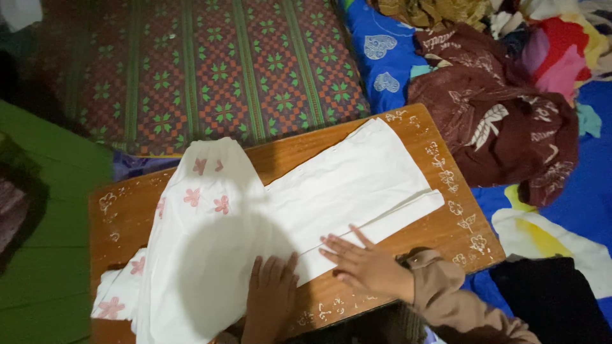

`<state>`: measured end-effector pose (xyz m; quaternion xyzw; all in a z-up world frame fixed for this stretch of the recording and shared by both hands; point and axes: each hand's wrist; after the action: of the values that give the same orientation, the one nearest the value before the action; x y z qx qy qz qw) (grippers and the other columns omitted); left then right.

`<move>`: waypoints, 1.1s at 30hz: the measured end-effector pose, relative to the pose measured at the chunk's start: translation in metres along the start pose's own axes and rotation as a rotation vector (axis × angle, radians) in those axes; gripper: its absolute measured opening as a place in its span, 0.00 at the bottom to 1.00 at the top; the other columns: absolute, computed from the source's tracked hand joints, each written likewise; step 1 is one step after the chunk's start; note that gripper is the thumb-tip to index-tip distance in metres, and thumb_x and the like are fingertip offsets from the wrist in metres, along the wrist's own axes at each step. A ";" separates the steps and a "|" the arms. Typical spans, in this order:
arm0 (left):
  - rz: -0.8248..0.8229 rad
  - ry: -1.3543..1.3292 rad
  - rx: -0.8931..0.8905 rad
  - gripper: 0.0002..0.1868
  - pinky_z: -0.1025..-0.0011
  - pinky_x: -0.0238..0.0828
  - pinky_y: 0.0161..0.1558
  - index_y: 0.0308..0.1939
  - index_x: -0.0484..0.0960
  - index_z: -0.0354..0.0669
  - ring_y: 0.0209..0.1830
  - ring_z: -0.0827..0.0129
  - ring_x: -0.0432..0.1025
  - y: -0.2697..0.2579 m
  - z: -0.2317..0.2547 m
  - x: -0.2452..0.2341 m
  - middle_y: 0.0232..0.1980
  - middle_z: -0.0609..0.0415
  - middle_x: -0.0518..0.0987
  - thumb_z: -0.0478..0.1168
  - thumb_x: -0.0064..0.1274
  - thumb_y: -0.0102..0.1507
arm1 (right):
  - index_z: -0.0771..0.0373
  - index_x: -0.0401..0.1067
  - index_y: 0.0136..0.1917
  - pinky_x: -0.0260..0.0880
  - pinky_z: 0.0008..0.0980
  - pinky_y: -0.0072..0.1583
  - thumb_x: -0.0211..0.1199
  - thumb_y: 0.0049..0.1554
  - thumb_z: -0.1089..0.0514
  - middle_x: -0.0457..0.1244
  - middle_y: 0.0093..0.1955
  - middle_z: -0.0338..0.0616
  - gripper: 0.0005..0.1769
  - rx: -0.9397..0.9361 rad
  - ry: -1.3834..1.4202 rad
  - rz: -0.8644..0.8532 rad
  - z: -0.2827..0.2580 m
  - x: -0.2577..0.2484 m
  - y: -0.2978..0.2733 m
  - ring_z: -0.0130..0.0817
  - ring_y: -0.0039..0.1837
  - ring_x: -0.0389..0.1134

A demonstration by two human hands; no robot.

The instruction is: The recorder is folding a white garment on a wooden board.

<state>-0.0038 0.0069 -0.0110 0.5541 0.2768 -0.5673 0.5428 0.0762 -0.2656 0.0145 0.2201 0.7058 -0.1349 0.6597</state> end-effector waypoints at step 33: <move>0.087 -0.106 0.041 0.29 0.38 0.53 0.68 0.69 0.72 0.50 0.56 0.51 0.66 0.006 0.008 -0.014 0.46 0.46 0.72 0.44 0.51 0.62 | 0.48 0.49 0.82 0.35 0.56 0.78 0.44 0.66 0.48 0.42 0.86 0.42 0.33 0.458 -0.064 -0.102 0.115 -0.022 -0.067 0.41 0.84 0.40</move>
<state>-0.0034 0.0019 0.0055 0.5458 0.2118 -0.5771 0.5695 0.1446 -0.3818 0.0192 0.3237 0.6457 -0.3315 0.6069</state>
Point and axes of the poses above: each hand's wrist, its own y-axis towards the middle knuckle, its own x-axis out of the palm, z = x × y
